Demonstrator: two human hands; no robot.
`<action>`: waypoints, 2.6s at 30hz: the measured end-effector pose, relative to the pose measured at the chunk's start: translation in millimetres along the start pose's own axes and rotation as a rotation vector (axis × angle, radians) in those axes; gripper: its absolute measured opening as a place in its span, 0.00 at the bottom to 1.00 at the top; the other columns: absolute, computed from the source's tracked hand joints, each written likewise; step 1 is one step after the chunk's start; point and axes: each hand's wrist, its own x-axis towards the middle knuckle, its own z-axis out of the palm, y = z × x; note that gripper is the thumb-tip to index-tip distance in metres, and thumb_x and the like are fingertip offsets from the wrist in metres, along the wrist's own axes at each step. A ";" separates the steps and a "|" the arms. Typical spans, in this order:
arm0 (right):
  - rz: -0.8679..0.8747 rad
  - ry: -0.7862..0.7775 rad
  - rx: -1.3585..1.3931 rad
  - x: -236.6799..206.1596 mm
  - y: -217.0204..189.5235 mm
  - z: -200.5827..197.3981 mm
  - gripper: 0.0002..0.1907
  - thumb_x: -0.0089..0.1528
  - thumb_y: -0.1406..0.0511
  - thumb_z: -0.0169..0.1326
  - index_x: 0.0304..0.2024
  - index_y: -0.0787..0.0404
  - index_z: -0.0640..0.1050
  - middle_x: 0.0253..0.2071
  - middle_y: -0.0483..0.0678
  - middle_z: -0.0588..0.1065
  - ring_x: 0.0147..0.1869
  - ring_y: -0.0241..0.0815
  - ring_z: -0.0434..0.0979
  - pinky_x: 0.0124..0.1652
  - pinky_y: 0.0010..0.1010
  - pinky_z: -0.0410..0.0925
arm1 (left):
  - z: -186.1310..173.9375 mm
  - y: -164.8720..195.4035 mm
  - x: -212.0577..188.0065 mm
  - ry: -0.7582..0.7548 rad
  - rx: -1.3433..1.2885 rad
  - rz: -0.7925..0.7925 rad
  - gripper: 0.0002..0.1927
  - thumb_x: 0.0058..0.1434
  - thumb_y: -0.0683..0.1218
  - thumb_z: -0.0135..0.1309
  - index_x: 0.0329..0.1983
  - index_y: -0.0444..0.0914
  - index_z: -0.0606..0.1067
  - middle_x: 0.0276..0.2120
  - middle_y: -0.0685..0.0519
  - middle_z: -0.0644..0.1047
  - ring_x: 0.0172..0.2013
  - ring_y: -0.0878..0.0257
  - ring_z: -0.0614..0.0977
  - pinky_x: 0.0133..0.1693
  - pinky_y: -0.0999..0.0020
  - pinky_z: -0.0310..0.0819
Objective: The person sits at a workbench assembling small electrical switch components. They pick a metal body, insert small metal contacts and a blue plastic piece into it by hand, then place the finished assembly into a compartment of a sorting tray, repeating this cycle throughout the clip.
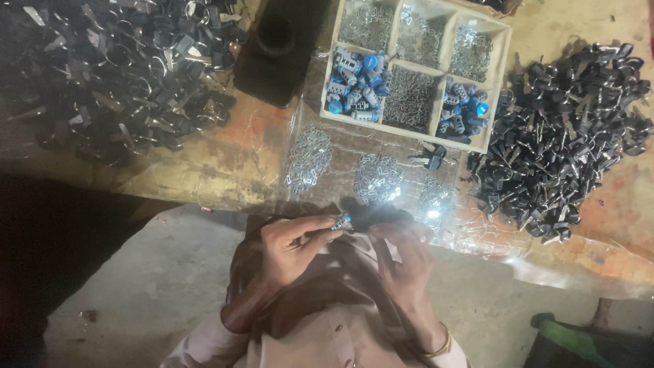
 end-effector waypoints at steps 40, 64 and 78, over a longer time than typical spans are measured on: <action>0.061 0.028 -0.545 17.0 16.7 -31.3 0.20 0.54 0.61 0.68 0.49 0.53 0.84 0.62 0.51 0.71 0.67 0.57 0.61 0.62 0.53 0.55 | 12.0 -7.6 -4.4 -0.129 -0.126 0.029 0.10 0.58 0.34 0.65 0.43 0.30 0.81 0.43 0.43 0.85 0.41 0.60 0.90 0.37 0.73 0.87; -0.226 -0.025 -0.244 -10.8 28.4 -38.3 0.14 0.52 0.67 0.69 0.40 0.46 0.86 0.54 0.36 0.77 0.64 0.45 0.66 0.62 0.40 0.55 | 9.0 0.4 -1.5 -0.045 -0.029 -0.121 0.12 0.54 0.35 0.69 0.41 0.33 0.83 0.39 0.48 0.86 0.33 0.67 0.88 0.26 0.78 0.80; 0.032 0.070 0.228 2.7 -15.0 6.8 0.09 0.56 0.74 0.66 0.40 0.64 0.83 0.38 0.48 0.82 0.43 0.40 0.82 0.49 0.32 0.69 | 10.3 -2.6 1.1 -0.032 0.122 0.018 0.13 0.53 0.39 0.71 0.42 0.37 0.83 0.41 0.50 0.86 0.30 0.69 0.87 0.25 0.76 0.76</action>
